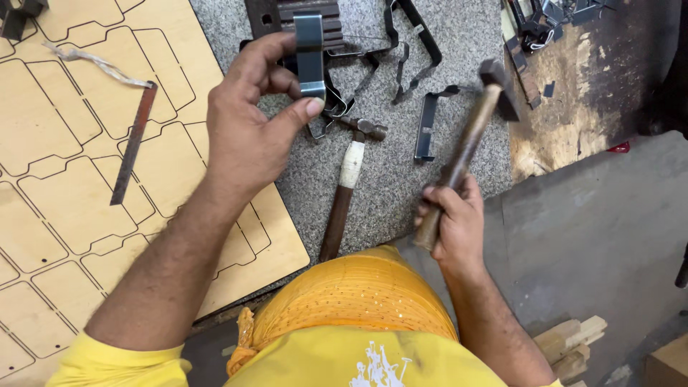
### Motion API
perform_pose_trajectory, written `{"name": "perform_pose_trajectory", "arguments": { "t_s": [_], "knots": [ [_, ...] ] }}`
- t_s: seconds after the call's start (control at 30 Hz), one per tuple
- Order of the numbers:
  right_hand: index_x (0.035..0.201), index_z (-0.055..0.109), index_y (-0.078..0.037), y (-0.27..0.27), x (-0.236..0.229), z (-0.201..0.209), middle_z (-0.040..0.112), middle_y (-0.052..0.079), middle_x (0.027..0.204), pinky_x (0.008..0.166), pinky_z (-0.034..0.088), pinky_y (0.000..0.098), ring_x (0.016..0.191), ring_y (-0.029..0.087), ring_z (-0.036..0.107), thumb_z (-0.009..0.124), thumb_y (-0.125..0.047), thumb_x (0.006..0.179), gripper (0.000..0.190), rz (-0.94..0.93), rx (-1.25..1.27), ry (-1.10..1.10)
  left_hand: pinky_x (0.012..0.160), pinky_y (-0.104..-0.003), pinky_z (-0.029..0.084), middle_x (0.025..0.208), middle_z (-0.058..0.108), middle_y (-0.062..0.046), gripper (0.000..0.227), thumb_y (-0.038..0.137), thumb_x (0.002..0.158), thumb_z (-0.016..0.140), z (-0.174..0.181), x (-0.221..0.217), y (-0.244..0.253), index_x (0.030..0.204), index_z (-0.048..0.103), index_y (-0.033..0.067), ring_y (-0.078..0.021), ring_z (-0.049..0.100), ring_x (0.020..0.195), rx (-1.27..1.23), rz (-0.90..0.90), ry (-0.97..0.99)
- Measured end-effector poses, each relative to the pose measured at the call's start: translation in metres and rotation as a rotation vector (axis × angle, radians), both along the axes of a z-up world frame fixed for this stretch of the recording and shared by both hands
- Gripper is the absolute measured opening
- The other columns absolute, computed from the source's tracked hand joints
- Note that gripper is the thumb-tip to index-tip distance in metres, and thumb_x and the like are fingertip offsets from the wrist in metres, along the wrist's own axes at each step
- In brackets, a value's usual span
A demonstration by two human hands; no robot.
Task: The person repeatedly places a metal piece into a press machine, operates the lever to cut or shape it, then removes and inspects the piece. The process is repeated multiple times with the same metal part.
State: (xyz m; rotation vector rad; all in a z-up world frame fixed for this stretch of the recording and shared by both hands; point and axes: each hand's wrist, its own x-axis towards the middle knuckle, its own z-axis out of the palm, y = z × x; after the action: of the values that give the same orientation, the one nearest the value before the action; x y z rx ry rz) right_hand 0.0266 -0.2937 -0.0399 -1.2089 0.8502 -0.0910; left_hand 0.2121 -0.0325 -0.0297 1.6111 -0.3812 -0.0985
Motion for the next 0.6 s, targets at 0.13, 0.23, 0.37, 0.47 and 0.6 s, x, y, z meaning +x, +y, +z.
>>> {"name": "perform_pose_trajectory", "arguments": {
  "t_s": [0.13,0.23,0.37,0.47,0.6],
  "knots": [
    [0.136,0.041,0.001,0.008,-0.003,0.019,0.06,0.013,0.09,0.05,0.049,0.034,0.062,0.019,0.058,0.062,0.01,0.093,0.049,0.066,-0.146,-0.071,0.096,-0.026,0.062,0.118,0.066,-0.007,0.057,0.004,0.098,0.082,-0.016,0.006,-0.005,0.147,0.054,0.0028,-0.01,0.066,0.097,-0.013,0.05,-0.099],
    [0.144,0.038,-0.001,0.018,-0.004,0.038,0.063,0.013,0.092,0.052,0.053,0.0331,0.064,0.019,0.062,0.061,0.002,0.093,0.056,0.176,-0.057,-0.266,0.094,-0.023,0.061,0.107,0.061,-0.004,0.056,0.01,0.102,0.086,-0.023,0.005,-0.011,0.148,0.054,0.0053,-0.0105,0.063,0.096,0.05,0.099,-0.177],
    [0.146,0.037,-0.003,0.027,0.002,0.059,0.065,0.016,0.092,0.057,0.055,0.0331,0.066,0.02,0.065,0.059,-0.004,0.095,0.056,0.328,-0.032,-0.214,0.091,-0.022,0.063,0.105,0.055,-0.002,0.053,0.016,0.106,0.084,-0.024,0.008,-0.013,0.147,0.054,0.0051,-0.0103,0.061,0.094,0.058,0.104,-0.157],
    [0.145,0.04,0.0,0.032,0.003,0.066,0.061,0.015,0.087,0.05,0.052,0.0313,0.06,0.018,0.061,0.064,0.001,0.091,0.059,0.414,-0.174,-0.047,0.087,-0.024,0.06,0.102,0.054,-0.002,0.053,0.018,0.103,0.086,-0.02,0.019,-0.012,0.144,0.056,0.0041,-0.0105,0.06,0.092,0.115,0.101,-0.16],
    [0.146,0.038,0.001,0.039,-0.016,0.063,0.061,0.013,0.09,0.055,0.052,0.0303,0.067,0.017,0.062,0.067,0.001,0.09,0.063,0.39,-0.046,-0.091,0.087,-0.024,0.059,0.103,0.053,-0.003,0.049,0.011,0.103,0.085,-0.019,0.022,-0.008,0.142,0.057,0.0037,-0.0116,0.059,0.095,0.119,0.069,-0.184]
  ]
}}
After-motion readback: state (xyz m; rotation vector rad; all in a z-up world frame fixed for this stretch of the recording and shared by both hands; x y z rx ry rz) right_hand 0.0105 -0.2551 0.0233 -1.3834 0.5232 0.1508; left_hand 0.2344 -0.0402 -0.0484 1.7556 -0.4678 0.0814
